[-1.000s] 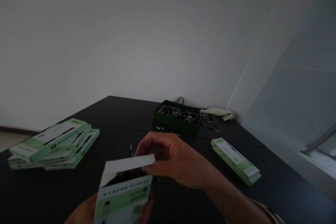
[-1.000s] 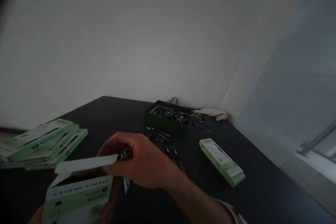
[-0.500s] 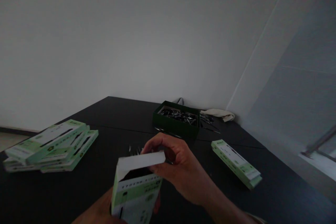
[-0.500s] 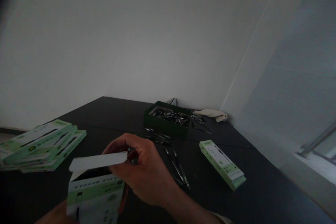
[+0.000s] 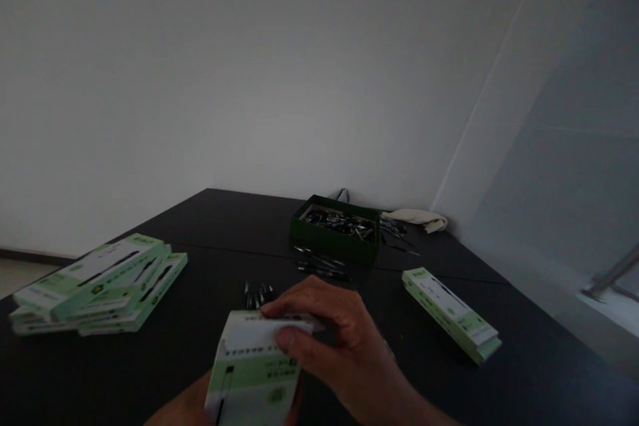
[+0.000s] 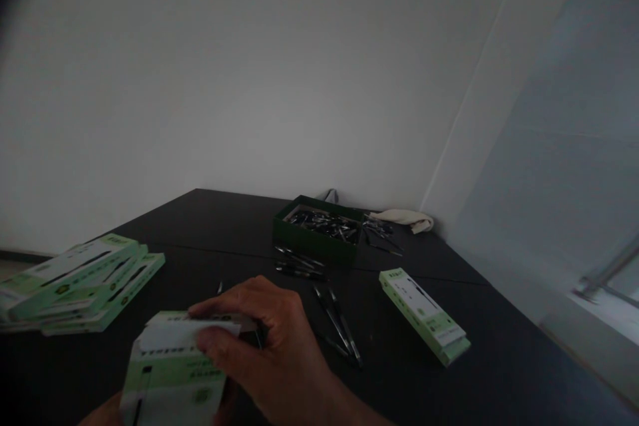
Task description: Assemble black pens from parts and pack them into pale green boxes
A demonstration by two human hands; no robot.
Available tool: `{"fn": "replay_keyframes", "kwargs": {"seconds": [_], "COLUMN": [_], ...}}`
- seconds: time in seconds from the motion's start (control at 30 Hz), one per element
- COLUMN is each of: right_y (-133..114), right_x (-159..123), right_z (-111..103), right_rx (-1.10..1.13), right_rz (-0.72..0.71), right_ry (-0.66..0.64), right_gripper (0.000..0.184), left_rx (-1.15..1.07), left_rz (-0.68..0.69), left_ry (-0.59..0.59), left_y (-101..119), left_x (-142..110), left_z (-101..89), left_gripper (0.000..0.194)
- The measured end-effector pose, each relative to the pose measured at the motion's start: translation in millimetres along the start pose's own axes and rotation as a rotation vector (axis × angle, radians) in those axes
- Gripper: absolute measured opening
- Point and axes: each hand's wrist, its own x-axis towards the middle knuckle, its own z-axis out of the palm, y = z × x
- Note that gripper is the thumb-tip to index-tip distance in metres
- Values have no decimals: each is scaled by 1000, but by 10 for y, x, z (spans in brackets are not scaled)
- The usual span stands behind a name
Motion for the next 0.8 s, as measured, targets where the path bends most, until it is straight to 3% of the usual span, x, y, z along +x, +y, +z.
{"fn": "replay_keyframes", "kwargs": {"seconds": [0.2, 0.43, 0.6, 0.67, 0.8], "right_y": [77, 49, 15, 36, 84], "right_x": [16, -3, 11, -2, -68], "right_z": [93, 89, 84, 91, 59], "right_rx": [188, -46, -161, -172, -155], "right_rz": [155, -174, -337, -350, -291], "right_ry": [78, 94, -16, -20, 93], "right_gripper": [16, 22, 26, 29, 27], "left_rx": [6, -45, -124, -171, -282], "left_rz": [20, 6, -14, -17, 17], "left_ry": [-18, -16, 2, 29, 143], "left_y": [36, 4, -21, -4, 72], "left_x": [40, 35, 15, 25, 56], "left_z": [2, -28, 19, 54, 157], "left_gripper": [35, 34, 31, 33, 49]}}
